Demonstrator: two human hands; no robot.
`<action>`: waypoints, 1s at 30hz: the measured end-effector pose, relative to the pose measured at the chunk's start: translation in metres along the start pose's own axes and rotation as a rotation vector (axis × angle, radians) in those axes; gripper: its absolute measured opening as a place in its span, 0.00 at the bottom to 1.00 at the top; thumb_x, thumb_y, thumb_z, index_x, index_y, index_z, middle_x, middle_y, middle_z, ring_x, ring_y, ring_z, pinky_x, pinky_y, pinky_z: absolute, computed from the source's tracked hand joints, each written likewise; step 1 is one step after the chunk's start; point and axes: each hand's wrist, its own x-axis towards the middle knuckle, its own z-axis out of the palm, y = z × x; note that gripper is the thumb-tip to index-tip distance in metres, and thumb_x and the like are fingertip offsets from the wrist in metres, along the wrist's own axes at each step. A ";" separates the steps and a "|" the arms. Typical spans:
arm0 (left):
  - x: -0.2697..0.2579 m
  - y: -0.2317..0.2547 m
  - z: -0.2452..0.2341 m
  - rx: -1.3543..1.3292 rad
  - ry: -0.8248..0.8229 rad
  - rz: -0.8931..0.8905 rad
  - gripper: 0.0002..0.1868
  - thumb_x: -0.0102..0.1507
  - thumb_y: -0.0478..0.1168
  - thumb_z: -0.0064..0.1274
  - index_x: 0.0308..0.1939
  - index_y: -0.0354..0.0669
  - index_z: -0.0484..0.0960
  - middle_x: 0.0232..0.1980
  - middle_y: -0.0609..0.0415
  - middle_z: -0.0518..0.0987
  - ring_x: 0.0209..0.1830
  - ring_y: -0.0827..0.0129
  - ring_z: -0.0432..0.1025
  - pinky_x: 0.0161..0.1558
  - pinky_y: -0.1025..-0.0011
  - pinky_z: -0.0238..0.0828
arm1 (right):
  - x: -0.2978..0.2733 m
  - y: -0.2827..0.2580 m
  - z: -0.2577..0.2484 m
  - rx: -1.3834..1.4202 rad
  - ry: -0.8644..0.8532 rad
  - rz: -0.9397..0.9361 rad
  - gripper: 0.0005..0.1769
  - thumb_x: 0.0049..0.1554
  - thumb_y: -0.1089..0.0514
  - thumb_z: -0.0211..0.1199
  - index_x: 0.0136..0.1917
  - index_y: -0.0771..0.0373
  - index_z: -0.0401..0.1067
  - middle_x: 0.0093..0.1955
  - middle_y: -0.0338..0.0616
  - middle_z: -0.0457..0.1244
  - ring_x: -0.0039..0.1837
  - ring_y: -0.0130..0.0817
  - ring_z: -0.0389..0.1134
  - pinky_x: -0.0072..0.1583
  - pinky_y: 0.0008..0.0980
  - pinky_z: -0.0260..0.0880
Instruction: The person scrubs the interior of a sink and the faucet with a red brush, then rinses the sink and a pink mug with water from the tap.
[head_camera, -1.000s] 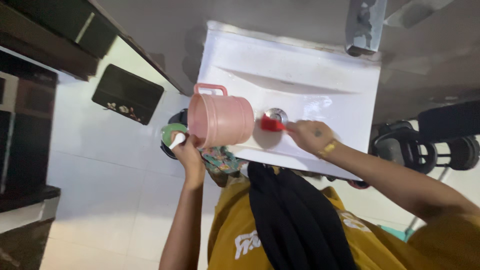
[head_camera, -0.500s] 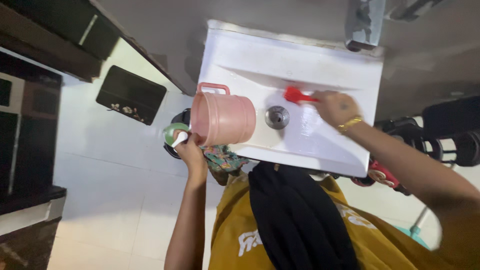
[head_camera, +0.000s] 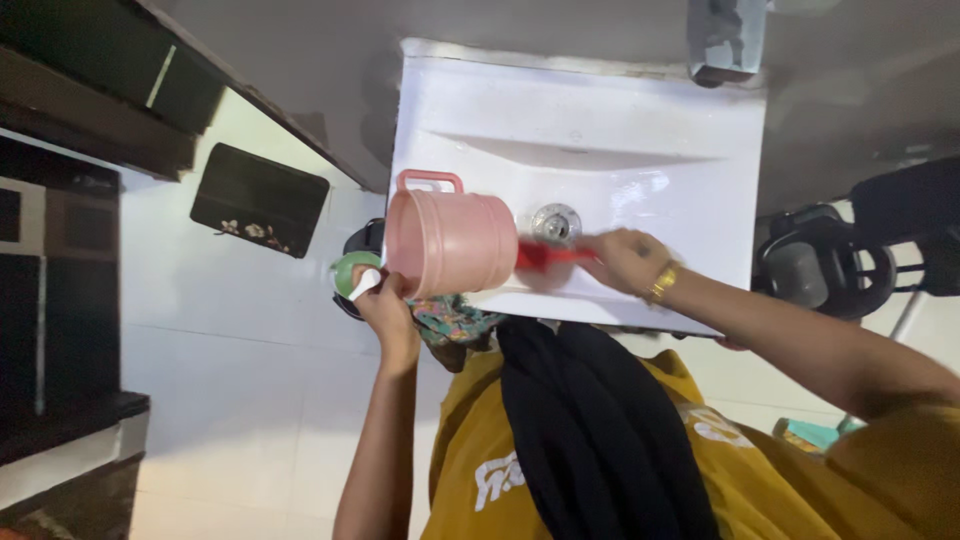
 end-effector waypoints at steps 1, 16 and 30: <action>0.000 0.000 -0.001 0.025 -0.004 0.023 0.13 0.54 0.20 0.45 0.35 0.40 0.65 0.34 0.57 0.65 0.33 0.73 0.62 0.38 0.73 0.63 | -0.014 0.006 -0.008 0.083 -0.072 0.031 0.18 0.59 0.45 0.57 0.59 0.49 0.76 0.39 0.51 0.71 0.40 0.46 0.74 0.49 0.47 0.74; 0.001 0.002 -0.004 -0.036 -0.063 0.000 0.12 0.56 0.21 0.44 0.35 0.41 0.63 0.35 0.59 0.63 0.35 0.74 0.60 0.39 0.74 0.61 | -0.062 0.056 -0.088 0.144 -0.365 0.206 0.22 0.55 0.37 0.60 0.57 0.47 0.78 0.46 0.45 0.73 0.48 0.44 0.76 0.55 0.43 0.75; 0.004 0.007 -0.009 -0.134 -0.030 -0.101 0.11 0.58 0.23 0.45 0.36 0.43 0.66 0.37 0.58 0.67 0.35 0.73 0.65 0.40 0.72 0.65 | -0.042 0.020 -0.062 0.281 -0.281 0.130 0.23 0.57 0.41 0.62 0.60 0.55 0.74 0.55 0.49 0.71 0.57 0.48 0.73 0.61 0.45 0.70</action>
